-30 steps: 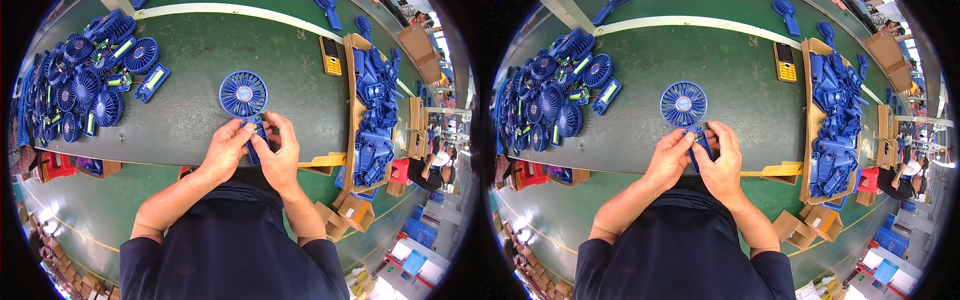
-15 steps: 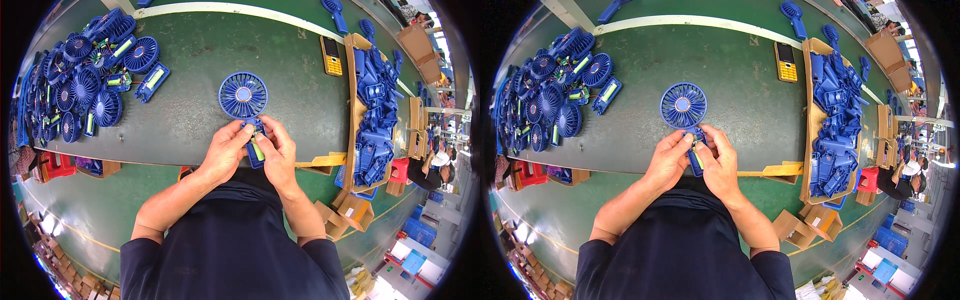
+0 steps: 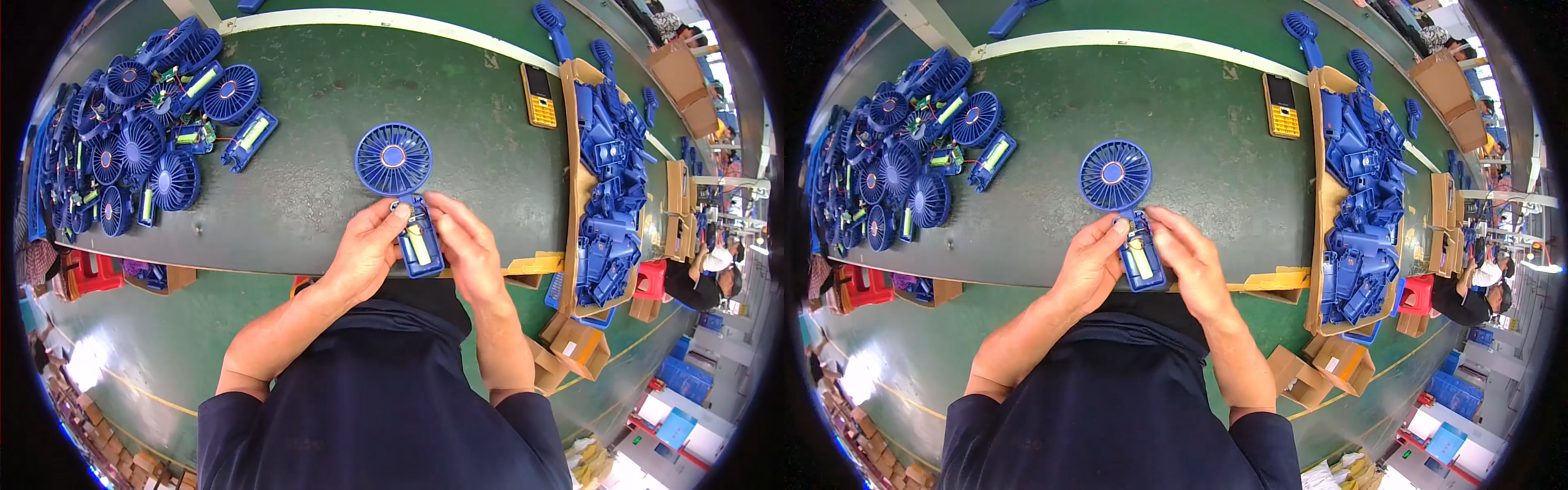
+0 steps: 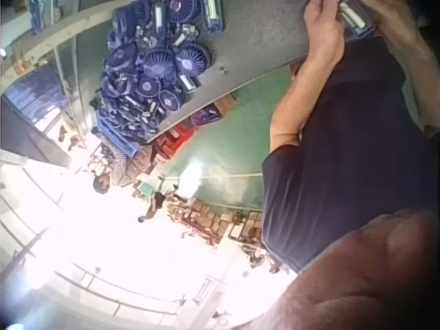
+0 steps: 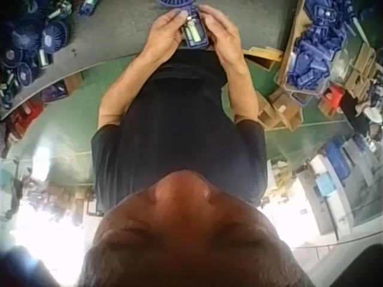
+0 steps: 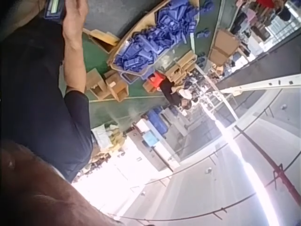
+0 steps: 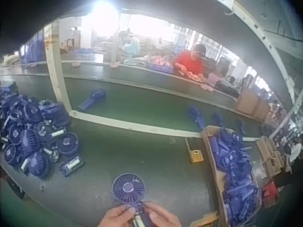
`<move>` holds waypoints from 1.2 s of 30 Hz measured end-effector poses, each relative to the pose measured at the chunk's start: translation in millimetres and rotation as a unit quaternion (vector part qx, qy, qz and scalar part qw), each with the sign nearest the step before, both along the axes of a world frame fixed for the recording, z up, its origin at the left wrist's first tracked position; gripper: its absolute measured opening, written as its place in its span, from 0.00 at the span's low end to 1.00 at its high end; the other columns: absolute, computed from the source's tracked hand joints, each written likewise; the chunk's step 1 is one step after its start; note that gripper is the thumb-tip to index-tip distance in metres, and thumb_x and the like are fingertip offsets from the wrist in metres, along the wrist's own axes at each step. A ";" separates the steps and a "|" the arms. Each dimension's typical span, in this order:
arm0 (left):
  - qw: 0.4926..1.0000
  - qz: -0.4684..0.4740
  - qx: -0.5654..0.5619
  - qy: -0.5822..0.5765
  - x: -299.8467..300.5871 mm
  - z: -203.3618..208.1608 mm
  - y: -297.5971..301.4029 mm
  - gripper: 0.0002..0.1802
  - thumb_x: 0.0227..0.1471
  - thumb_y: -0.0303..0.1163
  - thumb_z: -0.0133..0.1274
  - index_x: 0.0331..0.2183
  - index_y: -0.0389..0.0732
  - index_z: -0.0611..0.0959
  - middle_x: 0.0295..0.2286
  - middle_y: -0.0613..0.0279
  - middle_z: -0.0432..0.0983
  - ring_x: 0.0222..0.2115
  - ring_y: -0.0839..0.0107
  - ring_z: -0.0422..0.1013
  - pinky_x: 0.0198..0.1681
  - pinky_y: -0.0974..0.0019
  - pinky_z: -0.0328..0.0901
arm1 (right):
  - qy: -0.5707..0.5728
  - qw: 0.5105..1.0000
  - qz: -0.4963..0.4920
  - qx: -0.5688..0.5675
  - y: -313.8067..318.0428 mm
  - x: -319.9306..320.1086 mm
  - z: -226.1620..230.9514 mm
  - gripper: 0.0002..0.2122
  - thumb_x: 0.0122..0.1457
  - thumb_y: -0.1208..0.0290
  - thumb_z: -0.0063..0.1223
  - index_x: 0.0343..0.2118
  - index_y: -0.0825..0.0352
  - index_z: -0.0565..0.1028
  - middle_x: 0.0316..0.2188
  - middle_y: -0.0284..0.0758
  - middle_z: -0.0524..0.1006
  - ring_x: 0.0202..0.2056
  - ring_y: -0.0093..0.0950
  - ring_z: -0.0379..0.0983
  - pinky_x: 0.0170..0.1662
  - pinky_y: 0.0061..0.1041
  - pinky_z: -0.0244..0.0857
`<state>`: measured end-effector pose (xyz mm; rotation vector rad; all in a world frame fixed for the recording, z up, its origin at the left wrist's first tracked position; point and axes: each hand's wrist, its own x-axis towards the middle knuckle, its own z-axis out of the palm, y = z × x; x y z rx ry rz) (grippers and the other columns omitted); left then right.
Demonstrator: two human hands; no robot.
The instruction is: The person assembles handheld fans by positioning internal circuit components into the handle bases, snapping casing covers onto the handles, testing the fan operation using the power button, and placing the assembled fans on the conveyor belt.
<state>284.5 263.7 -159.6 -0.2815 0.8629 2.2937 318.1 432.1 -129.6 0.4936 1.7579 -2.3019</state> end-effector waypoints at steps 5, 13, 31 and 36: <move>1.000 -0.019 0.012 0.005 -1.7 7.7 -1.6 0.18 0.69 0.37 0.46 0.52 0.34 0.77 0.46 0.54 0.81 0.47 0.67 0.77 0.54 0.60 0.72 | 0.015 1.000 0.024 0.001 9.3 10.3 -1.3 0.19 0.71 0.66 0.50 0.59 0.72 0.71 0.51 0.38 0.78 0.50 0.24 0.75 0.52 0.24 0.70; 0.999 -0.024 0.003 0.025 -1.9 7.4 0.0 0.16 0.70 0.37 0.45 0.49 0.37 0.77 0.45 0.58 0.80 0.46 0.70 0.77 0.51 0.61 0.73 | 0.119 0.980 -0.003 0.158 -2.4 14.5 -11.1 0.18 0.64 0.77 0.58 0.56 0.72 0.73 0.46 0.38 0.80 0.45 0.24 0.78 0.47 0.24 0.73; 0.997 0.008 -0.068 0.033 2.2 3.5 -0.1 0.14 0.68 0.35 0.50 0.48 0.36 0.78 0.40 0.65 0.78 0.40 0.74 0.75 0.46 0.65 0.71 | 0.311 0.744 0.049 0.589 -9.3 10.4 3.3 0.16 0.52 0.79 0.57 0.46 0.67 0.81 0.38 0.40 0.82 0.33 0.36 0.82 0.34 0.32 0.78; 0.997 -0.007 -0.064 0.038 -2.0 8.1 8.4 0.13 0.68 0.35 0.49 0.46 0.36 0.78 0.40 0.61 0.79 0.39 0.73 0.77 0.46 0.64 0.73 | 0.288 0.812 -0.002 0.508 -2.4 17.2 2.6 0.14 0.56 0.77 0.63 0.47 0.68 0.80 0.38 0.41 0.81 0.32 0.37 0.81 0.34 0.32 0.76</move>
